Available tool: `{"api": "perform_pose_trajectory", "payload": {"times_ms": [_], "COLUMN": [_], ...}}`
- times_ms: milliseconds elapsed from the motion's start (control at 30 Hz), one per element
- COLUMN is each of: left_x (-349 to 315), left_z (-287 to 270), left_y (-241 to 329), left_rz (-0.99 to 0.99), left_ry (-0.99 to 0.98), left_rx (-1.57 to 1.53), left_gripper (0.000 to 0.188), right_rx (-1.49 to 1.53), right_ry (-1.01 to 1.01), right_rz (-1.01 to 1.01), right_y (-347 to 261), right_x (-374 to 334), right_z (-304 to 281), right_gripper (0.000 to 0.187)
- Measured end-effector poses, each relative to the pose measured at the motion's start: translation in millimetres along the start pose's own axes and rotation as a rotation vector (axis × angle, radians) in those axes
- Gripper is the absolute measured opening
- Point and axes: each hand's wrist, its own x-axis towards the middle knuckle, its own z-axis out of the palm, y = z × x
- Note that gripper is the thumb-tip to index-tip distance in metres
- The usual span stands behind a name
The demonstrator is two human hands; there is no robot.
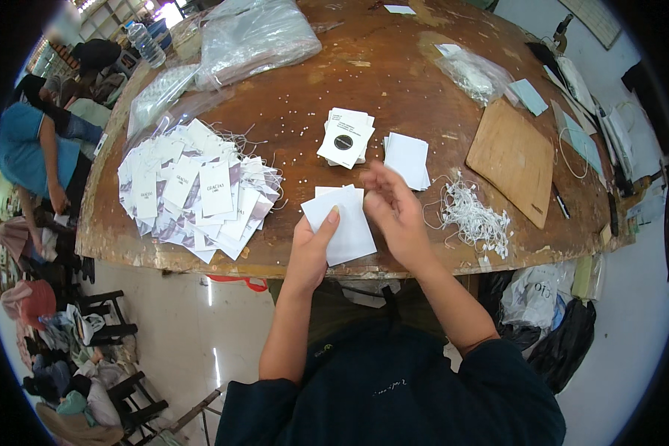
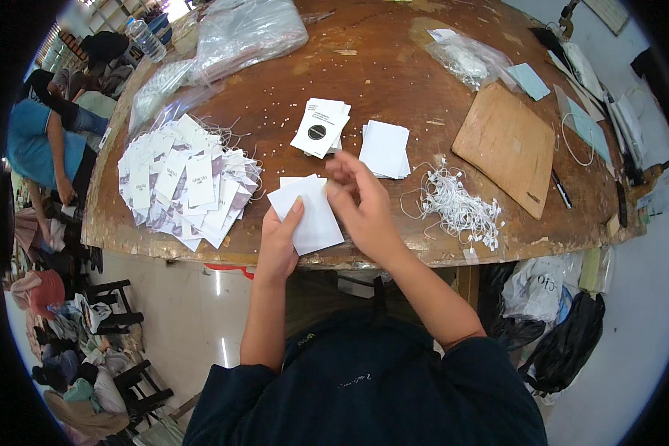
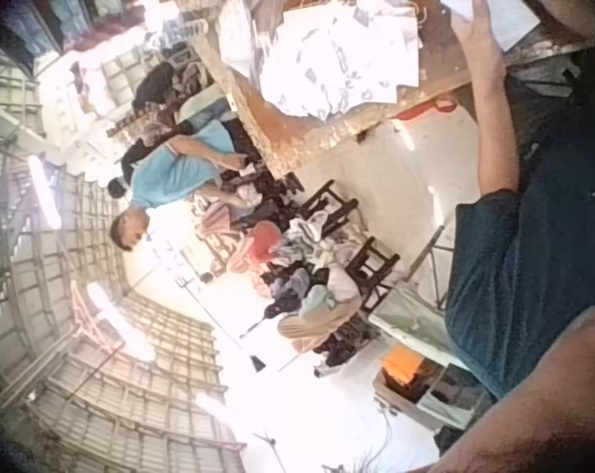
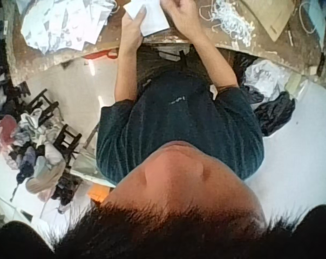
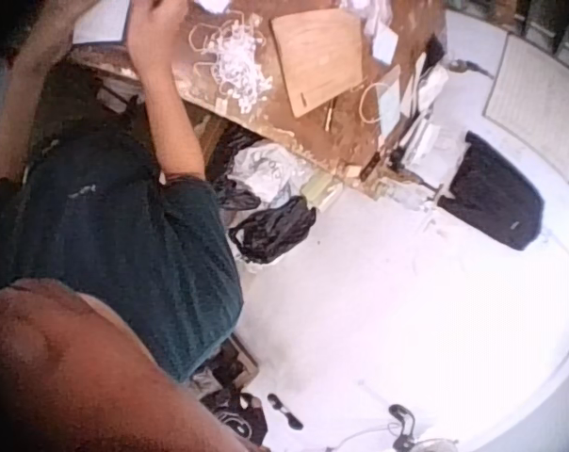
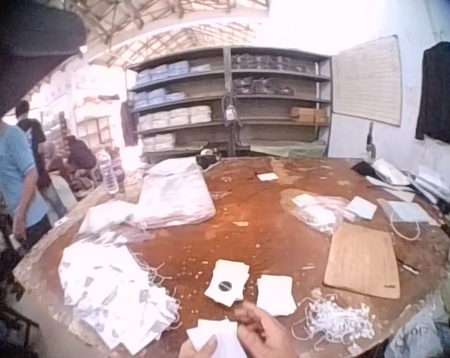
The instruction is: The person repeatedly picks small white paper sheets and thin white strings from a table, inserts the string into each sheet, and stacks the assembled units into a growing pile. The process is continuous and repetitive throughout the clip.
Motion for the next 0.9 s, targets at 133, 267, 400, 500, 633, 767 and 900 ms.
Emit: {"api": "perform_pose_trajectory", "payload": {"times_ms": [133,267,400,500,633,767,900], "left_x": [-1.2,-1.5,-1.2,-1.4,-1.9,-2.8,-4.1], "left_z": [9.4,11.4,12.2,13.6,14.5,14.5,14.3], "left_y": [-2.4,-3.8,-4.9,-5.0,-4.8,-5.3,-5.3], "left_rz": [0.078,0.091,0.119,0.144,0.158,0.135,0.121], "left_ry": [-0.012,0.049,0.071,0.079,0.088,0.083,0.072], "left_rx": [0.077,0.03,0.104,0.166,0.192,0.144,0.114], "left_gripper": [0.036,0.037,0.036,0.034,0.034,0.034,0.034], "right_rx": [0.253,0.289,0.327,0.362,0.376,0.393,0.392], "right_ry": [0.071,0.128,0.149,0.148,0.128,0.143,0.151], "right_rz": [0.193,0.276,0.278,0.238,0.242,0.234,0.25], "right_y": [8.5,7.1,3.4,3.6,4.2,2.6,3.9], "right_x": [-4.2,-5.1,-6.7,-7.1,-6.3,-6.4,-7.4], "right_z": [7.3,5.0,8.0,12.6,14.5,14.2,13.0], "right_gripper": [0.025,0.023,0.017,0.015,0.013,0.015,0.015]}}
